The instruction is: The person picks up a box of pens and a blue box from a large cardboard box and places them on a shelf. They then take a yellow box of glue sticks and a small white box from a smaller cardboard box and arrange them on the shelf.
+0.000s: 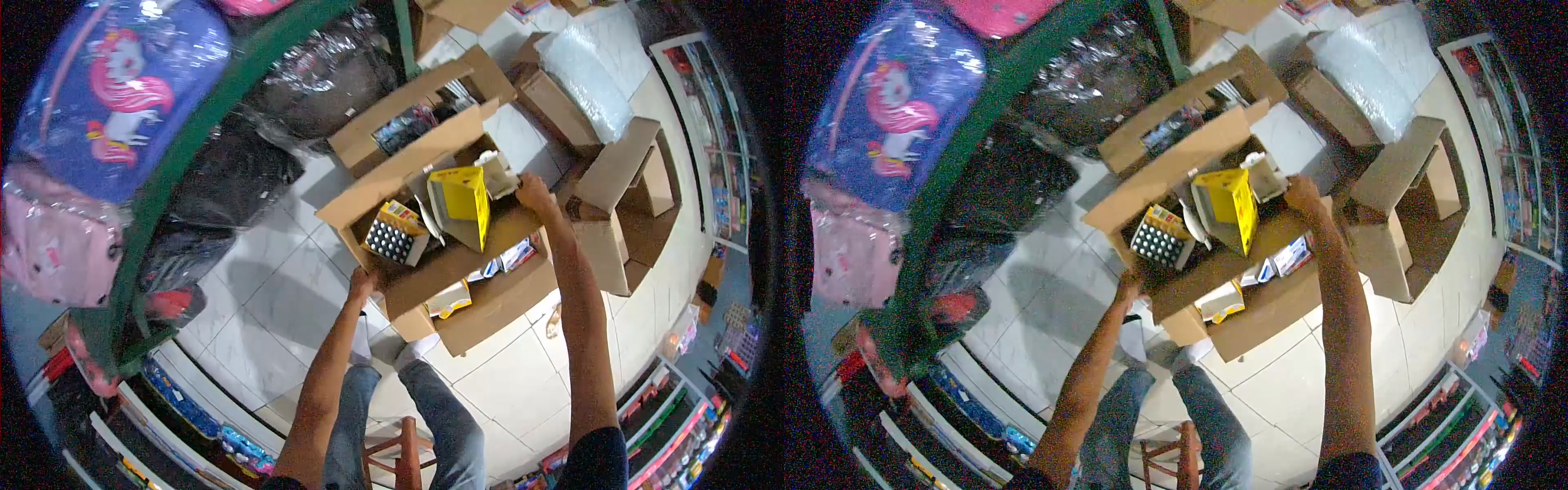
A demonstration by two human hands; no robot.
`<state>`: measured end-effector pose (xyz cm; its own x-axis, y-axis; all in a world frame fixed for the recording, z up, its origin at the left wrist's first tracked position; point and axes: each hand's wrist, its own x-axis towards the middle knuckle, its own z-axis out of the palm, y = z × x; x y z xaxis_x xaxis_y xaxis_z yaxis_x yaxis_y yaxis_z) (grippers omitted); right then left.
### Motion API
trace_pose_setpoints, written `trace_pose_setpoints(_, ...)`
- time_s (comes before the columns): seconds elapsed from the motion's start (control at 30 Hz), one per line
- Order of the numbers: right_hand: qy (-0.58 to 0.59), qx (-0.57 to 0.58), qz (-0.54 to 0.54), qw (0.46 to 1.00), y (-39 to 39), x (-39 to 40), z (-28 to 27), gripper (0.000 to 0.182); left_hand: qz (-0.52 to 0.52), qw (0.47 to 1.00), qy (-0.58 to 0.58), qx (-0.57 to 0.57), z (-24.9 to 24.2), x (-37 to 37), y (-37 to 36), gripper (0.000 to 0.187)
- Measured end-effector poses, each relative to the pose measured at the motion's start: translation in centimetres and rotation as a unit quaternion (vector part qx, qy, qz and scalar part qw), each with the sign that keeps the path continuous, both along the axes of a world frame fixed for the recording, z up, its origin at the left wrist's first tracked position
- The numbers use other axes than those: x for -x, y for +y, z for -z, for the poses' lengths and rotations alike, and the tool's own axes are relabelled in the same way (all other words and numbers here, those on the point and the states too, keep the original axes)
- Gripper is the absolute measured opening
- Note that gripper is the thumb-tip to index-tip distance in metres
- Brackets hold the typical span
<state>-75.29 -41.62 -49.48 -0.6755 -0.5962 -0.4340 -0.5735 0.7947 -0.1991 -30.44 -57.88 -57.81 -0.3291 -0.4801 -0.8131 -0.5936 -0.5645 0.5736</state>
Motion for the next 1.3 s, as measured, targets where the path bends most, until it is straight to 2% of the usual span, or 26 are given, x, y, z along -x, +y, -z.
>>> trace_pose_setpoints(0.03,-0.024,0.017,0.015,0.999,0.0,-0.9,-1.8,0.029,-0.001,0.998,-0.017,-0.058,-3.7,-0.1,-0.4,0.022)
trace_pose_setpoints(0.1,-0.040,0.054,-0.018,0.998,0.3,-2.7,-4.9,0.029,-0.001,1.000,-0.024,-0.007,-4.5,-3.4,-0.1,0.024)
trace_pose_setpoints(0.2,-0.047,-0.010,-0.082,0.995,1.2,-5.6,-11.1,0.034,0.247,0.927,-0.083,0.270,2.8,-11.5,1.3,0.032)
trace_pose_setpoints(0.23,-0.089,0.082,-0.099,0.988,3.5,-5.9,-9.9,0.042,0.216,0.943,-0.067,0.243,-1.0,-13.1,0.9,0.035)
trace_pose_setpoints(0.27,0.023,0.219,-0.198,0.955,3.7,-8.0,-12.8,0.048,0.183,0.958,-0.052,0.216,-5.1,-14.7,0.5,0.039)
trace_pose_setpoints(0.3,-0.063,0.065,-0.200,0.976,4.2,-8.5,-15.3,0.050,0.146,0.970,-0.028,0.191,-9.7,-15.6,0.4,0.042)
trace_pose_setpoints(0.33,-0.047,0.078,-0.191,0.977,4.2,-10.4,-18.5,0.045,0.055,0.994,-0.002,0.099,-14.2,-16.9,0.8,0.042)
trace_pose_setpoints(0.4,-0.116,0.128,-0.092,0.981,2.1,-15.5,-28.5,0.029,0.192,0.959,-0.047,0.202,-25.7,-18.4,0.0,0.034)
trace_pose_setpoints(0.43,-0.124,0.086,-0.078,0.986,2.8,-16.3,-28.6,0.021,0.253,0.931,-0.072,0.255,-31.1,-19.2,-0.4,0.030)
trace_pose_setpoints(0.47,-0.083,0.090,-0.072,0.990,2.3,-18.8,-31.7,0.020,0.099,0.977,-0.091,0.164,-35.4,-20.2,0.1,0.030)
trace_pose_setpoints(0.5,-0.080,0.138,-0.133,0.978,4.0,-19.6,-29.7,0.024,0.072,0.974,-0.065,0.206,-37.3,-22.7,0.7,0.032)
trace_pose_setpoints(0.53,-0.107,0.053,-0.107,0.987,4.1,-21.0,-31.3,0.028,0.046,0.967,-0.040,0.247,-37.4,-25.5,1.7,0.031)
trace_pose_setpoints(0.57,0.005,0.154,-0.177,0.972,4.5,-23.2,-32.2,0.028,0.135,0.938,-0.112,0.299,-42.5,-26.8,1.0,0.031)
trace_pose_setpoints(0.6,-0.025,0.129,-0.192,0.973,2.6,-26.2,-37.7,0.028,0.111,0.919,-0.017,0.378,-42.7,-30.1,1.5,0.031)
trace_pose_setpoints(0.63,-0.059,0.106,-0.204,0.971,0.6,-29.3,-43.4,0.028,0.155,0.890,-0.077,0.421,-42.8,-33.2,2.4,0.030)
trace_pose_setpoints(0.7,-0.054,0.192,-0.237,0.951,-0.4,-32.6,-44.1,0.028,0.240,0.811,-0.206,0.492,-44.5,-37.0,2.8,0.030)
trace_pose_setpoints(0.77,-0.082,0.161,-0.260,0.949,-1.9,-36.2,-47.3,0.028,-0.033,0.900,-0.128,0.415,-42.0,-40.8,3.0,0.031)
trace_pose_setpoints(0.83,-0.123,0.184,-0.284,0.933,-4.3,-39.4,-49.2,0.028,0.102,0.815,-0.228,0.523,-45.6,-44.4,3.2,0.033)
trace_pose_setpoints(0.87,-0.028,0.146,-0.309,0.939,-4.9,-39.5,-42.9,0.028,0.091,0.849,-0.249,0.457,-47.5,-46.2,2.7,0.034)
trace_pose_setpoints(0.9,-0.043,0.169,-0.286,0.942,-6.9,-42.8,-49.5,0.027,0.080,0.879,-0.266,0.387,-48.9,-47.6,2.3,0.036)
trace_pose_setpoints(1.0,-0.143,0.221,-0.345,0.901,-11.3,-47.8,-53.8,0.028,-0.030,0.853,-0.279,0.440,-46.4,-53.0,1.2,0.037)
trace_pose_setpoints(1.03,-0.100,0.322,-0.359,0.870,-12.2,-49.3,-52.4,0.025,-0.097,0.854,-0.263,0.438,-45.9,-54.4,1.2,0.036)
trace_pose_setpoints(1.1,-0.125,0.263,-0.342,0.893,-14.4,-52.7,-55.0,0.024,-0.056,0.836,-0.338,0.429,-47.6,-56.6,-0.2,0.034)
trace_pose_setpoints(1.17,-0.080,0.252,-0.370,0.891,-17.2,-54.8,-54.0,0.027,-0.136,0.761,-0.359,0.523,-44.5,-59.1,-1.5,0.032)
trace_pose_setpoints(1.23,-0.085,0.274,-0.373,0.882,-18.7,-57.2,-55.1,0.027,-0.150,0.817,-0.341,0.440,-44.3,-61.2,-3.1,0.032)
trace_pose_setpoints(1.3,-0.083,0.285,-0.393,0.870,-19.7,-58.5,-55.8,0.028,-0.162,0.814,-0.302,0.469,-44.3,-62.9,-2.9,0.030)
